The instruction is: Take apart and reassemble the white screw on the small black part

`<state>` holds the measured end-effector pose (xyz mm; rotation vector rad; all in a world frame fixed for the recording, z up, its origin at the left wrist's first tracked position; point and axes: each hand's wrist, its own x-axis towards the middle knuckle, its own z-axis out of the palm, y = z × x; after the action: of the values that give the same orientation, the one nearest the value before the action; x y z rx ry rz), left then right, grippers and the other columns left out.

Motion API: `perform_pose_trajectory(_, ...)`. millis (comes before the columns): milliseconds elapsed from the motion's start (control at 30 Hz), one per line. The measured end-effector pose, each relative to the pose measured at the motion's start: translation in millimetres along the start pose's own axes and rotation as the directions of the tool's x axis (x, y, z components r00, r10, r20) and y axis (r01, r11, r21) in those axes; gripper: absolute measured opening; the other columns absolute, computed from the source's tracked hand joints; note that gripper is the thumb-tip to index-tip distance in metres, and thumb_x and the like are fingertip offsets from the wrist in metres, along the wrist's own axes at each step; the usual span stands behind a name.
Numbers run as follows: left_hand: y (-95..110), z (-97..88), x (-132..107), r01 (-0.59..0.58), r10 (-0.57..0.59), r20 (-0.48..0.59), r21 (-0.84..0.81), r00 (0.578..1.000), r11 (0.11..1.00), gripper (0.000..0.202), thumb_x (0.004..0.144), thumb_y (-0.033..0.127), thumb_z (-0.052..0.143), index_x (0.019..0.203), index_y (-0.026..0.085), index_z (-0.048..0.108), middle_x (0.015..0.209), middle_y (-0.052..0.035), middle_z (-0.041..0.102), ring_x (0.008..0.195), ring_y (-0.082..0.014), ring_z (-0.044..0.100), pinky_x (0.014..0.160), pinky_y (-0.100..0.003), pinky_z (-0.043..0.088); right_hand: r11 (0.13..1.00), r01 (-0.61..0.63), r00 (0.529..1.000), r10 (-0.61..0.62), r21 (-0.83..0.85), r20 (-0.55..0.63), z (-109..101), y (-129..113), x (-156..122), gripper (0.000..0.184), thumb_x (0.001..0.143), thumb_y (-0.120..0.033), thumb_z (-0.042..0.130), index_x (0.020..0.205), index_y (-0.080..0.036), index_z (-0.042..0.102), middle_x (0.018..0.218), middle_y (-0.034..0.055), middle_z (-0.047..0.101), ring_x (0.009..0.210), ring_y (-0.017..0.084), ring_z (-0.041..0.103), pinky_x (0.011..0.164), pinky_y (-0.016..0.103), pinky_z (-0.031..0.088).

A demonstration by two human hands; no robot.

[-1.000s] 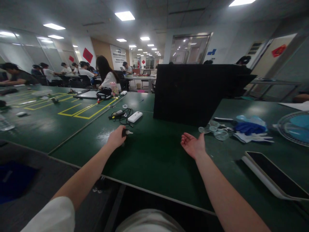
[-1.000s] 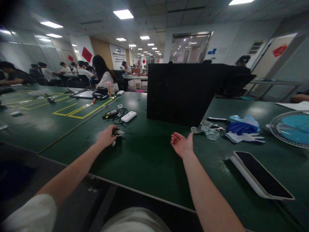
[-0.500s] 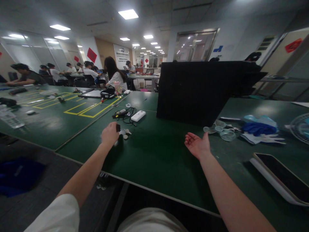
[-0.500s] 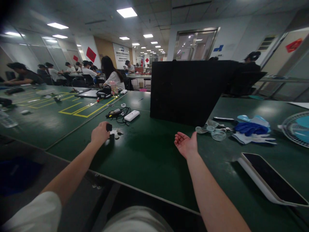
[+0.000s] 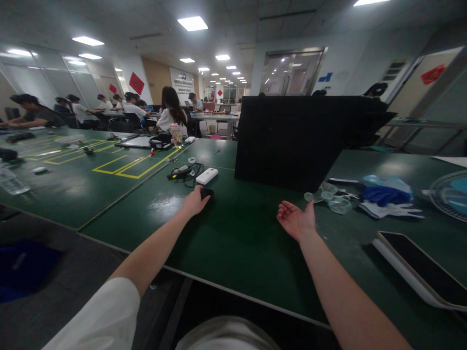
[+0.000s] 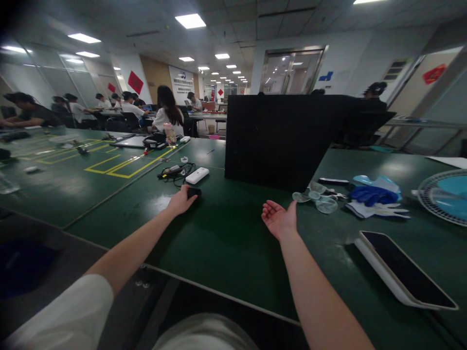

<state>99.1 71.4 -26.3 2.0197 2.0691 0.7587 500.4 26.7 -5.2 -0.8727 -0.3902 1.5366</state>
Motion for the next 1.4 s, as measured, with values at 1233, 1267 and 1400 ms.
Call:
perform_pose_trajectory(1233,180,67.5,-82,-0.286,0.412,0.147,-0.517,0.899,0.807,0.054,0.076,0.055,0.069,0.114,0.021,0.052,0.105,-0.014,0.063,0.1,-0.0302,0.062,0.089,-0.044,0.048,0.995,0.102,0.993,-0.101,0.013,-0.062,-3,-1,3,0.078,0.085,-0.08,0.008,0.094,-0.022,0.06,0.072,0.0087,0.064,0.06,0.02,0.059,0.051,0.035,0.049)
perform_pose_trajectory(1267,180,65.7,-82,-0.277,0.412,0.141,-0.543,0.9,0.793,0.054,0.076,0.055,0.069,0.113,0.021,0.052,0.105,-0.0132,0.063,0.099,-0.0294,0.062,0.089,-0.044,0.048,0.995,0.103,0.993,-0.102,0.005,-0.067,-3,-1,2,0.079,0.085,-0.08,0.009,0.093,-0.021,0.06,0.072,0.0088,0.065,0.06,0.02,0.06,0.051,0.035,0.049)
perform_pose_trajectory(1400,177,58.2,-81,-0.164,0.374,0.156,-0.701,0.914,0.694,0.053,0.079,0.053,0.067,0.117,0.021,0.05,0.107,-0.0115,0.063,0.093,-0.0236,0.063,0.085,-0.041,0.051,0.991,0.116,0.99,-0.12,-0.06,-0.07,2,0,0,0.077,0.086,-0.08,0.013,0.091,-0.02,0.062,0.069,0.0078,0.066,0.057,0.019,0.059,0.049,0.033,0.049)
